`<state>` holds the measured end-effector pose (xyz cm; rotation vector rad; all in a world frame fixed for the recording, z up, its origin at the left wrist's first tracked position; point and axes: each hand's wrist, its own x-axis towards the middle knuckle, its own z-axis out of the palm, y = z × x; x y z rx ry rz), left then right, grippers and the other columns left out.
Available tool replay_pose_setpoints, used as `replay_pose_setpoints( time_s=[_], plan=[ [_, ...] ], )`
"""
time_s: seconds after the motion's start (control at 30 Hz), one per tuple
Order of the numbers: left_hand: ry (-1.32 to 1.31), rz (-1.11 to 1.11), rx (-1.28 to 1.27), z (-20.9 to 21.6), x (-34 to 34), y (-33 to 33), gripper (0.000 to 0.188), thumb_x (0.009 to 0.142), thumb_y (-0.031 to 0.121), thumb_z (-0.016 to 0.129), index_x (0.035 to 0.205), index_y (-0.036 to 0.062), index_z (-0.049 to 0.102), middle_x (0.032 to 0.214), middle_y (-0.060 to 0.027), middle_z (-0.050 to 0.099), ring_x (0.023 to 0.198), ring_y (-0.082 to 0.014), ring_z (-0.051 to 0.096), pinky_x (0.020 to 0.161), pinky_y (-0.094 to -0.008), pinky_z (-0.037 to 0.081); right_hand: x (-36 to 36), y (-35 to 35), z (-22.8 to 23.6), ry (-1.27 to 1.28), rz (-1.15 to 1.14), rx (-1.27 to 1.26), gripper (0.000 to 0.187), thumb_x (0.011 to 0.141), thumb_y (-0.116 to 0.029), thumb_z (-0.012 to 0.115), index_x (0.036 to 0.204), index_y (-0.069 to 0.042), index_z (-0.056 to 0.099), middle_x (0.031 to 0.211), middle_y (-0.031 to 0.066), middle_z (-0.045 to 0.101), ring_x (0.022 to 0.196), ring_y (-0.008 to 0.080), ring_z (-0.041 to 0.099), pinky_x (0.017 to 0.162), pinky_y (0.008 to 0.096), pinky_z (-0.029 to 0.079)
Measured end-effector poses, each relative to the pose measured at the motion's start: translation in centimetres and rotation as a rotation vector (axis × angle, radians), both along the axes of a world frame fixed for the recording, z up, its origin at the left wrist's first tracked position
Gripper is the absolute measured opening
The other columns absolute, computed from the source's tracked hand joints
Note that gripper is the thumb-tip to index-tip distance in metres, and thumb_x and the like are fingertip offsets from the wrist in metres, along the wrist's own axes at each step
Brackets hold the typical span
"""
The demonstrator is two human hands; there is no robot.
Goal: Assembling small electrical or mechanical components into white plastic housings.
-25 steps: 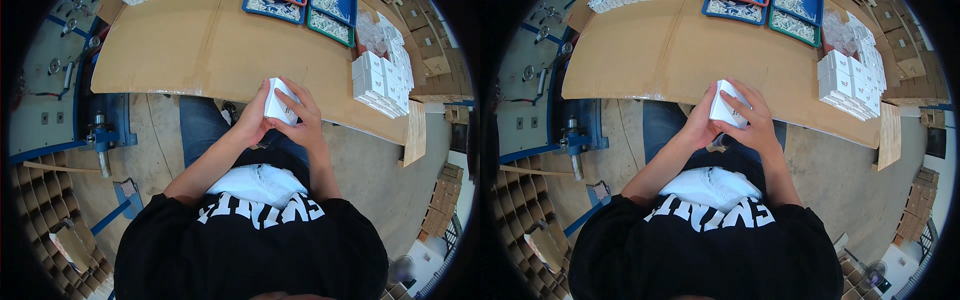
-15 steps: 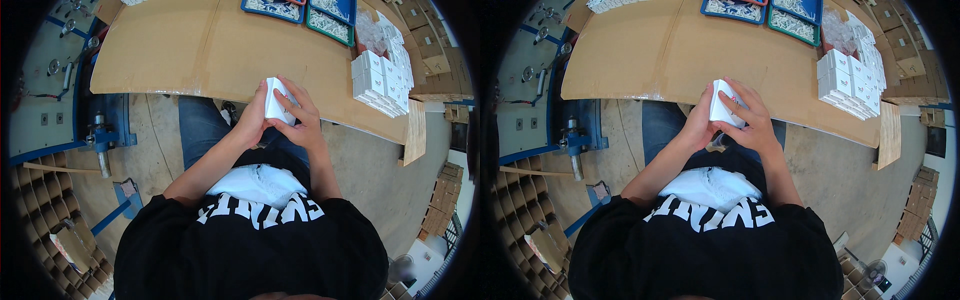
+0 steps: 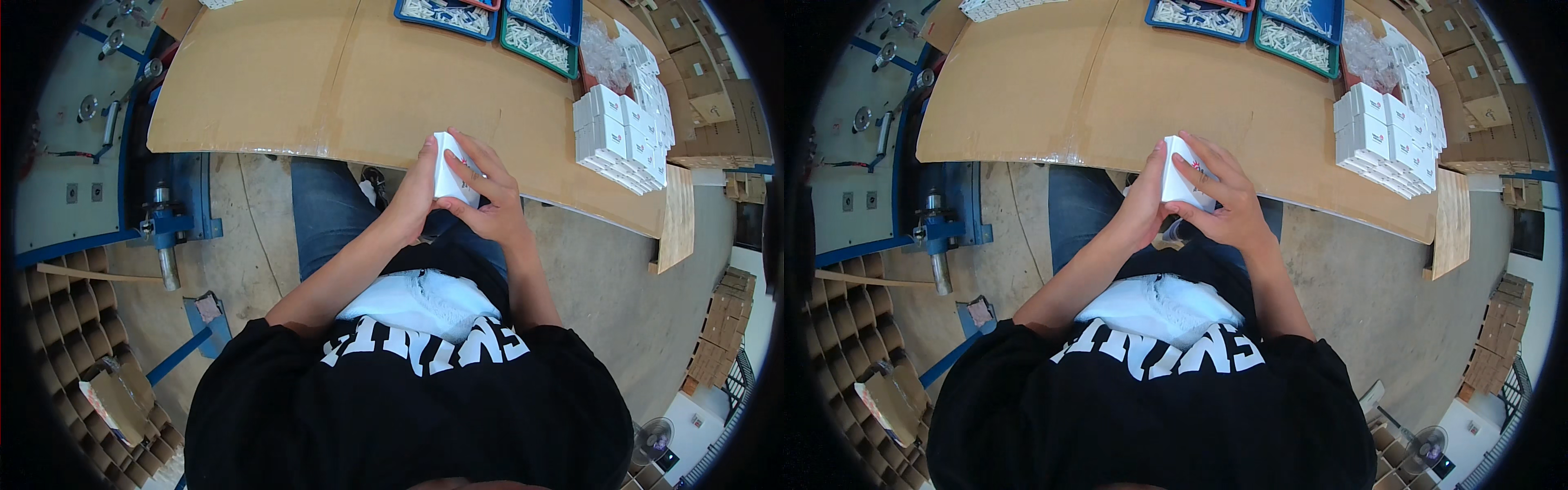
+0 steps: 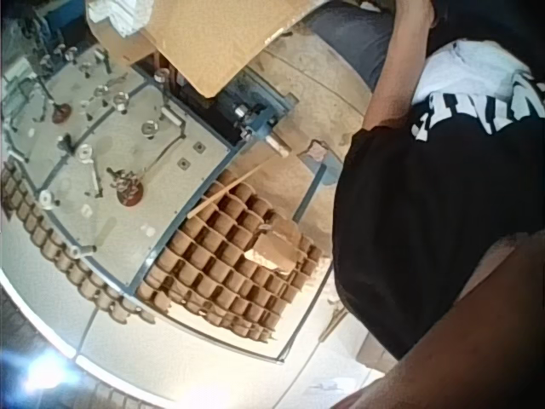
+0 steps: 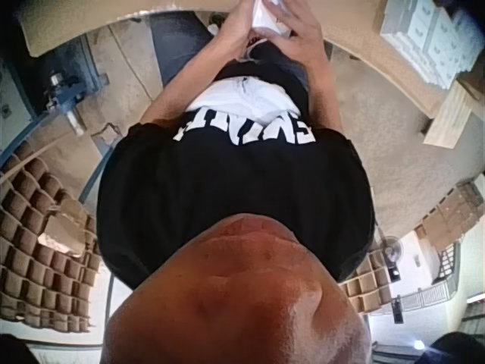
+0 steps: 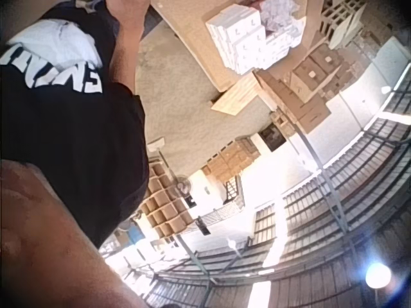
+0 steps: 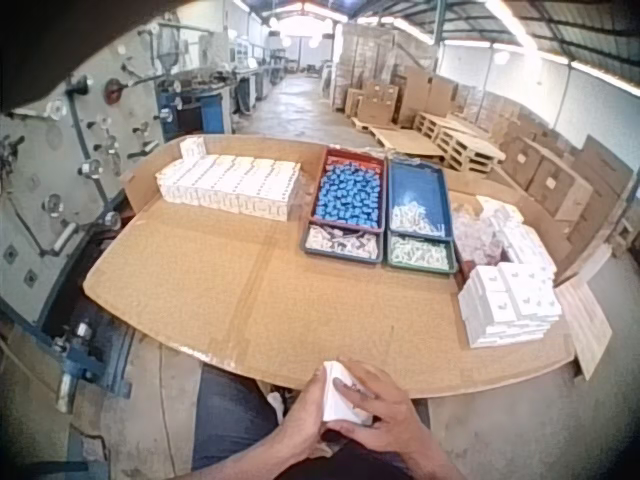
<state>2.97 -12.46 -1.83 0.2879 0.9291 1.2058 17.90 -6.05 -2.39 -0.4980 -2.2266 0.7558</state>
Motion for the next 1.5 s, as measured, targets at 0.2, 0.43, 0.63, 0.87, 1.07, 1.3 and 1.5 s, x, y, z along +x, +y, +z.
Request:
replay_pose_setpoints(
  time_s=[0.2,0.43,0.63,0.87,1.07,1.3,1.5],
  plan=[
    [-0.024,0.013,-0.037,-0.5,0.0,-0.1,0.062,0.107,0.057,0.032,0.144,0.0090,0.045,0.128,-0.0110,0.061,0.117,-0.0223,0.063,0.097,-0.0378,0.053,0.1,-0.2,-0.3,-0.010,0.025,-0.055,0.060,0.075,-0.023,0.086,0.131,-0.009,0.069,0.147,0.0183,0.055,0.131,0.0395,0.055,0.108,0.0457,0.044],
    [-0.028,0.030,-0.033,-0.4,-0.2,-0.2,0.068,0.107,0.061,0.027,0.149,0.0085,0.038,0.133,-0.0141,0.056,0.120,-0.0225,0.061,0.100,-0.0382,0.051,-0.2,-0.5,-0.8,-0.010,0.024,-0.177,0.061,0.076,-0.024,0.086,0.133,-0.011,0.068,0.150,0.0164,0.053,0.136,0.0388,0.051,0.111,0.0452,0.040],
    [-0.201,-0.016,0.050,0.6,-0.8,-0.3,0.057,0.107,0.054,0.038,0.146,0.0131,0.044,0.131,-0.0092,0.059,0.117,-0.0205,0.062,0.095,-0.0363,0.053,-0.2,0.3,-0.6,0.020,0.029,-0.148,0.064,0.079,-0.022,0.084,0.138,-0.008,0.063,0.151,0.0176,0.051,0.140,0.0360,0.047,0.115,0.0441,0.036],
    [-0.143,0.209,0.308,0.3,0.1,-0.1,0.048,0.105,0.028,0.055,0.147,0.0060,0.045,0.137,-0.0081,0.056,0.125,-0.0172,0.055,0.109,-0.0352,0.042,-2.3,-2.7,-1.9,0.816,-0.268,-1.204,0.033,0.094,-0.010,0.073,0.123,0.002,0.062,0.122,0.0107,0.068,0.111,0.0195,0.066,0.098,0.0323,0.051],
    [0.355,0.207,0.472,-1.4,-1.6,0.1,0.050,0.093,0.005,0.069,0.140,0.0019,0.051,0.143,-0.0109,0.053,0.136,-0.0209,0.048,0.116,-0.0358,0.034,-0.3,-1.1,0.9,0.825,-0.192,-1.129,0.036,0.091,-0.002,0.073,0.126,0.002,0.062,0.116,0.0088,0.071,0.108,0.0169,0.067,0.097,0.0327,0.053],
    [0.249,-0.136,0.590,2.3,-3.3,-0.7,0.048,0.091,0.013,0.076,0.134,-0.0012,0.060,0.138,-0.0168,0.062,0.121,-0.0189,0.062,0.102,-0.0330,0.050,0.8,-2.5,3.1,0.396,-0.050,-0.888,0.041,0.084,0.003,0.080,0.123,0.002,0.066,0.112,0.0082,0.072,0.104,0.0145,0.068,0.091,0.0295,0.055],
    [0.285,-0.073,0.680,1.6,-3.1,-0.8,0.039,0.093,0.009,0.073,0.129,-0.0023,0.064,0.131,-0.0160,0.067,0.115,-0.0177,0.065,0.099,-0.0313,0.052,0.8,-3.0,2.7,0.399,-0.045,-0.805,0.039,0.086,0.001,0.079,0.123,0.003,0.066,0.112,0.0081,0.072,0.103,0.0140,0.068,0.091,0.0291,0.055]
  ],
)
